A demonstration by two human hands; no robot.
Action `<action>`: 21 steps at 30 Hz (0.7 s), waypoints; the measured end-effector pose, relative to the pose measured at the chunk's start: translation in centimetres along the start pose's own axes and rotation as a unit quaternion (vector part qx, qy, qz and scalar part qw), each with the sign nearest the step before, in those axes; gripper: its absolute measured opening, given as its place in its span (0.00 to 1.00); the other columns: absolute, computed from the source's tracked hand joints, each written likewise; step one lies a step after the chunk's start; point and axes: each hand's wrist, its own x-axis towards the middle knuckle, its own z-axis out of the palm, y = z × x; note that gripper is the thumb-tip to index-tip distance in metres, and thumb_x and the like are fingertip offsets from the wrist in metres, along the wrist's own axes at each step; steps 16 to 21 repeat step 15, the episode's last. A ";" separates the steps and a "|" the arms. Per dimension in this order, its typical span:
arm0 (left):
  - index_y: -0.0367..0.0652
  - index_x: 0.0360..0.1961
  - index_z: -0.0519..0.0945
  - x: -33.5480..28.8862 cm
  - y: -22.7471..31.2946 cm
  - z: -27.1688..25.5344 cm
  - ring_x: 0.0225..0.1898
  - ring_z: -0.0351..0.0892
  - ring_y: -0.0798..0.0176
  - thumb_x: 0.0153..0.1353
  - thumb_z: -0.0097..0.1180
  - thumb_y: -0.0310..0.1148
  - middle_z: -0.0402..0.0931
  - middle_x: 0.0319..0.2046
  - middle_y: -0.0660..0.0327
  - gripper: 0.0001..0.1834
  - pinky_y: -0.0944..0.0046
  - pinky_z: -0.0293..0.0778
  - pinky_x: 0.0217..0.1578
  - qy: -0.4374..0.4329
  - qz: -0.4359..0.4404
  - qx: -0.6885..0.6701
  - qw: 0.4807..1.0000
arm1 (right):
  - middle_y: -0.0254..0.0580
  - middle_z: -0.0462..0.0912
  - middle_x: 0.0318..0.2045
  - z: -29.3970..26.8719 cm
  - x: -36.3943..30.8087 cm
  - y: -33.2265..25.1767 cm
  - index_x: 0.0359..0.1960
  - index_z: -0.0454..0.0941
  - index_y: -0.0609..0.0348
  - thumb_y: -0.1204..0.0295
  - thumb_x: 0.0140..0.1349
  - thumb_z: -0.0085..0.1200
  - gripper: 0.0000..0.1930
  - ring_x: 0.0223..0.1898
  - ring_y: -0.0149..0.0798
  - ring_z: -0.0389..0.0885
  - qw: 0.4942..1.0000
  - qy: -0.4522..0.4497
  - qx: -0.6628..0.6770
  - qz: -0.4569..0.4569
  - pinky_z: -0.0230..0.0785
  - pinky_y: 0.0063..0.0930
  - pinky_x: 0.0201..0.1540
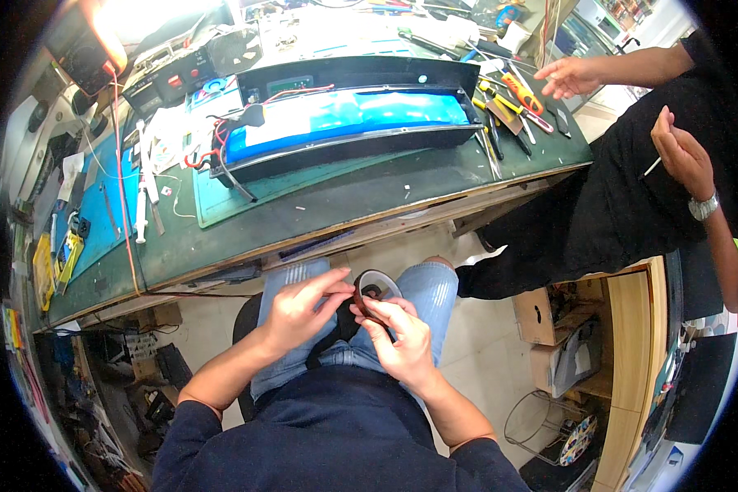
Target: The person strips the insulation from red and black wires and solders them to a connector on a blue battery pack. They use a soldering iron and a multimeter to test the connections. The person then secures the wires with heat shrink tubing and performs a final continuity check.
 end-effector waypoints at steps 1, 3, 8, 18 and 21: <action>0.37 0.61 0.79 0.1 0.0 -0.1 0.41 0.92 0.57 0.59 0.69 0.18 0.89 0.41 0.55 0.27 0.62 0.87 0.41 -0.007 0.012 0.021 1.000 | 0.47 0.91 0.46 0.1 0.0 0.0 0.56 0.80 0.67 0.82 0.65 0.62 0.17 0.47 0.41 0.90 1.000 0.011 -0.008 0.003 0.77 0.33 0.55; 0.37 0.61 0.79 -0.1 -0.3 -0.2 0.39 0.91 0.56 0.58 0.69 0.19 0.89 0.39 0.55 0.28 0.61 0.87 0.39 -0.017 0.034 0.048 0.998 | 0.42 0.92 0.44 0.2 0.2 -0.2 0.55 0.82 0.64 0.80 0.63 0.64 0.18 0.45 0.41 0.90 0.999 0.014 -0.042 -0.013 0.74 0.33 0.56; 0.37 0.61 0.78 -0.3 -0.5 0.0 0.35 0.90 0.56 0.57 0.70 0.20 0.88 0.36 0.57 0.29 0.60 0.85 0.35 -0.032 0.046 0.082 0.995 | 0.42 0.92 0.43 -0.4 0.9 -0.6 0.55 0.82 0.64 0.80 0.63 0.64 0.18 0.44 0.42 0.90 0.990 -0.016 -0.127 -0.063 0.74 0.35 0.56; 0.39 0.63 0.77 -0.6 -0.5 0.0 0.35 0.90 0.56 0.57 0.70 0.21 0.88 0.36 0.57 0.31 0.61 0.84 0.34 -0.032 0.059 0.107 0.992 | 0.42 0.92 0.44 -0.2 0.9 -0.6 0.56 0.81 0.63 0.80 0.62 0.64 0.19 0.44 0.42 0.90 0.985 -0.030 -0.158 -0.066 0.74 0.36 0.58; 0.39 0.63 0.77 -0.6 -0.5 0.0 0.35 0.90 0.56 0.57 0.70 0.21 0.88 0.36 0.57 0.31 0.61 0.84 0.34 -0.032 0.059 0.107 0.992 | 0.42 0.92 0.44 -0.2 0.9 -0.6 0.56 0.81 0.63 0.80 0.62 0.64 0.19 0.44 0.42 0.90 0.985 -0.030 -0.158 -0.066 0.74 0.36 0.58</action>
